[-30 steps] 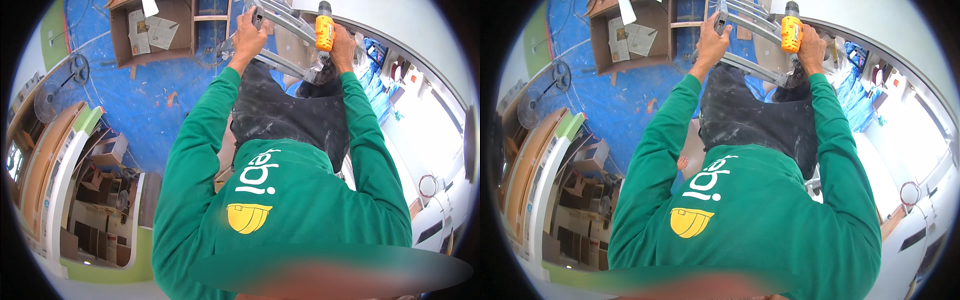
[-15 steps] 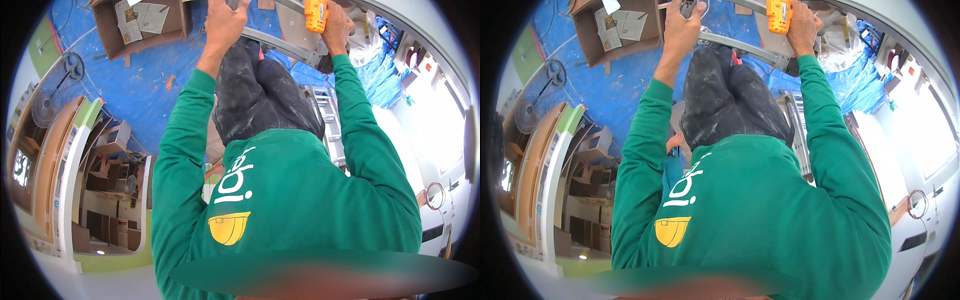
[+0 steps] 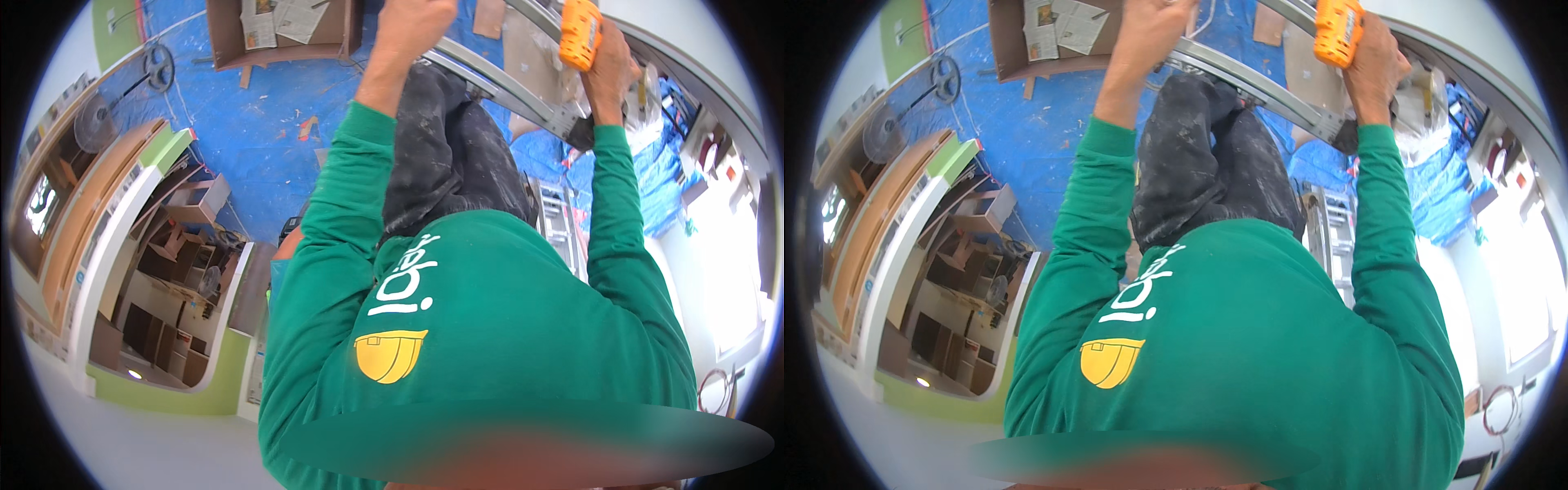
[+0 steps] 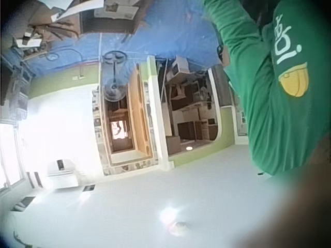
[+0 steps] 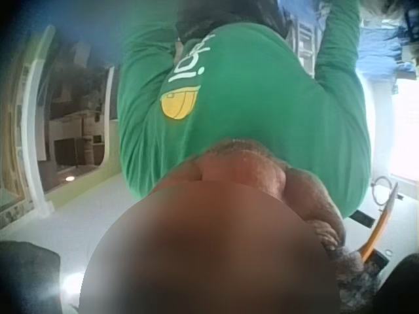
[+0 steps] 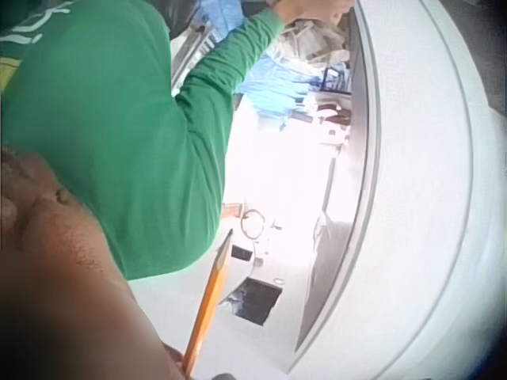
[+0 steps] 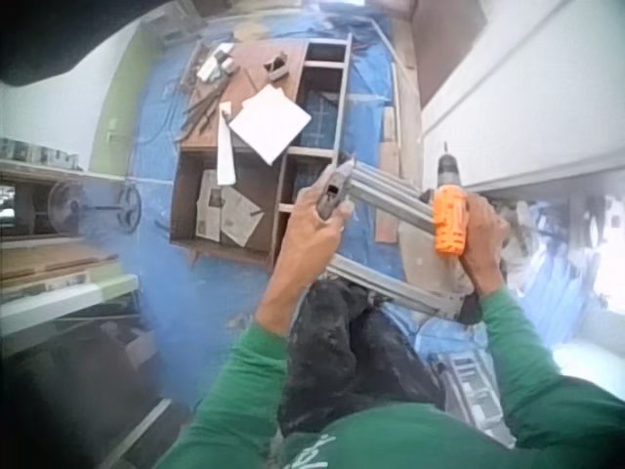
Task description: The person uses a cordless drill to fasten screws into ceiling panels while standing on a ladder. They repeatedly position screws and drive them into the ceiling, then descend to retrieve more screws from a container before continuing the installation.
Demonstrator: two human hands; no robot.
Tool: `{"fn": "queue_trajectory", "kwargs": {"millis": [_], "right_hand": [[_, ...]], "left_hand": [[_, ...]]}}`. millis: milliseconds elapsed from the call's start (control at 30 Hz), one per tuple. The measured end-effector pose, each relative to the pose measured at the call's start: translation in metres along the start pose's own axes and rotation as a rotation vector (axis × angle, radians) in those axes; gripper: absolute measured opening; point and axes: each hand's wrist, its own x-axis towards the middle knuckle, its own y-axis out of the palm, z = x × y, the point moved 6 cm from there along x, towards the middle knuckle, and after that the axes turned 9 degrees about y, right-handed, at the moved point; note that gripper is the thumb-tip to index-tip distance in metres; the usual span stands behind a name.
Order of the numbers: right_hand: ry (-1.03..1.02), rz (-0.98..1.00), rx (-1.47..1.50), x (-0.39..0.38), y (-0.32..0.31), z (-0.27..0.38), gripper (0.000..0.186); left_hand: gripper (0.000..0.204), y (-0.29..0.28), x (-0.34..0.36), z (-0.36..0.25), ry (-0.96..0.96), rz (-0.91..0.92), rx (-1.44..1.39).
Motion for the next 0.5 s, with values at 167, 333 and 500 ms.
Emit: {"fn": "queue_trajectory", "kwargs": {"millis": [167,333,500], "right_hand": [[-0.031,0.087,-0.022,-0.002,-0.006,0.023,0.041],[-0.153,-0.010,-0.035,-0.010,-0.012,0.033,0.050],[-0.163,-0.063,-0.099,-0.010,-0.013,0.043,0.050]], "left_hand": [[0.056,-0.010,-0.012,0.015,0.040,-0.094,0.017],[0.075,0.001,-0.007,0.037,-0.018,0.002,0.189],[0.059,0.011,-0.013,0.024,-0.013,0.028,0.190]]}}
